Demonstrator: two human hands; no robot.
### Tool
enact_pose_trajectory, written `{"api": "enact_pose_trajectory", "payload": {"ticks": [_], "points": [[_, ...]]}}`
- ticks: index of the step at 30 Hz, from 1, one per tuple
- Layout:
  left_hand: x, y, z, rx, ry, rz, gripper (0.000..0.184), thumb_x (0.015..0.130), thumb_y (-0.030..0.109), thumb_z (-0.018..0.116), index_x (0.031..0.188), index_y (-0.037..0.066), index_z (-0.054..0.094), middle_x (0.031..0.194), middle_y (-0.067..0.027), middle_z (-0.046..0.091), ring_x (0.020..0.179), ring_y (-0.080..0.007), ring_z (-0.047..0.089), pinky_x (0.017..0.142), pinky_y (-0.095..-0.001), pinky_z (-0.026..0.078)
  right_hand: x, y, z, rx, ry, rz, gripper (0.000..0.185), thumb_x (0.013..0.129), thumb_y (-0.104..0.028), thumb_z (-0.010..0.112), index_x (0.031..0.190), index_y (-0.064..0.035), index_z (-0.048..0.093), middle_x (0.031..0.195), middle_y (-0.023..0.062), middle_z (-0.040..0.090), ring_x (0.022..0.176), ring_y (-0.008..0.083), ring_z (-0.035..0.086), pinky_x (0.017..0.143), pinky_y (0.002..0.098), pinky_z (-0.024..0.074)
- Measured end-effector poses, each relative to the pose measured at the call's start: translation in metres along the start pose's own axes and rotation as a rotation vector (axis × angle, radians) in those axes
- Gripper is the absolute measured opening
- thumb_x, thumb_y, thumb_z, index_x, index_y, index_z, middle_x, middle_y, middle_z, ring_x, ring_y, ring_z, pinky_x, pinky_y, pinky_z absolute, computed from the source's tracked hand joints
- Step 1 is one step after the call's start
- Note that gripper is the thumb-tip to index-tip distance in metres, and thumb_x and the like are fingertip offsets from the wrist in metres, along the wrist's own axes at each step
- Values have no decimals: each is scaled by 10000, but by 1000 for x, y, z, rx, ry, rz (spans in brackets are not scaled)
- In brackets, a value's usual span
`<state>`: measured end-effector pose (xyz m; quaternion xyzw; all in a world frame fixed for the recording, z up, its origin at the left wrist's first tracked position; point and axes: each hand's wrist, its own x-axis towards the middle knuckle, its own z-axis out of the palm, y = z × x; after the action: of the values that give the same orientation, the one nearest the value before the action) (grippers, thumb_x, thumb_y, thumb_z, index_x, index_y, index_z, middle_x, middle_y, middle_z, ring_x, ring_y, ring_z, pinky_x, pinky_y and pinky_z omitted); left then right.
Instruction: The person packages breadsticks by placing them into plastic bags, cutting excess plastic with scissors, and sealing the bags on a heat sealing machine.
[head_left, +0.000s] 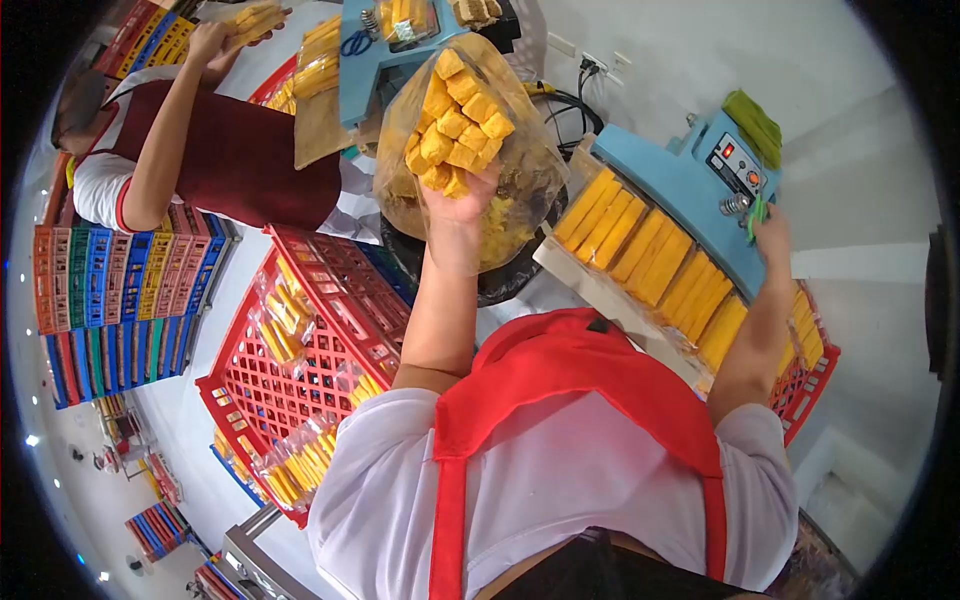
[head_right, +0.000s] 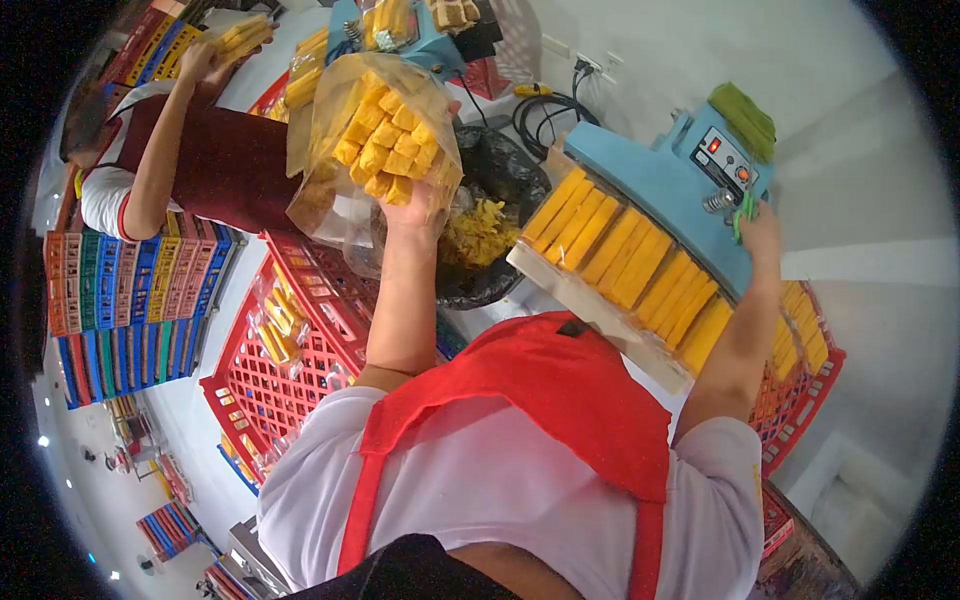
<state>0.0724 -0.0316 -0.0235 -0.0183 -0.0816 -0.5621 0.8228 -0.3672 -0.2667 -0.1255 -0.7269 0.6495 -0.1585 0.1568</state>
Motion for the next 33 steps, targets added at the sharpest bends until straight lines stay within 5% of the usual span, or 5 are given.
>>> {"api": "enact_pose_trajectory", "payload": {"ticks": [14, 16, 22, 27, 33], "points": [[-12, -12, 5, -66, 35, -27, 432, 863, 344, 339, 1199, 75, 372, 1201, -108, 427, 1086, -289, 425, 954, -440, 320, -6, -33, -39, 277, -395, 163, 263, 636, -166, 644, 831, -23, 541, 714, 141, 573, 693, 278, 560, 615, 354, 432], [-15, -14, 8, -215, -30, -70, 422, 864, 332, 344, 1198, 75, 369, 1206, -112, 419, 1070, -279, 440, 943, -436, 336, -9, -54, -55, -232, -284, -89, 307, 693, -146, 627, 955, -6, 550, 781, 97, 582, 733, 216, 558, 658, 304, 437], [-30, -49, 18, -90, 17, -74, 430, 870, 319, 348, 1231, 85, 331, 1261, -140, 347, 1129, -324, 372, 911, -415, 387, -62, -247, -54, 958, -223, -594, 424, 812, -158, 509, 1203, -33, 402, 1193, 84, 441, 1092, 187, 412, 911, 309, 323], [-60, -65, 35, -388, 132, -532, 534, 873, 407, 296, 1290, 79, 234, 1319, -208, 220, 1180, -412, 270, 853, -424, 434, -85, -303, 23, 1826, -1499, 107, 450, 833, -365, 445, 1172, -70, 433, 1160, 86, 473, 999, 205, 498, 850, 349, 412], [-81, -26, 59, 150, 68, -823, 755, 805, 518, 404, 1266, -46, 204, 1162, -297, 400, 940, -367, 533, 669, -346, 509, -135, -306, 61, 2051, -1120, 87, 449, 820, -403, 439, 1148, -96, 455, 1121, 85, 504, 1008, 244, 505, 836, 421, 423]]}}
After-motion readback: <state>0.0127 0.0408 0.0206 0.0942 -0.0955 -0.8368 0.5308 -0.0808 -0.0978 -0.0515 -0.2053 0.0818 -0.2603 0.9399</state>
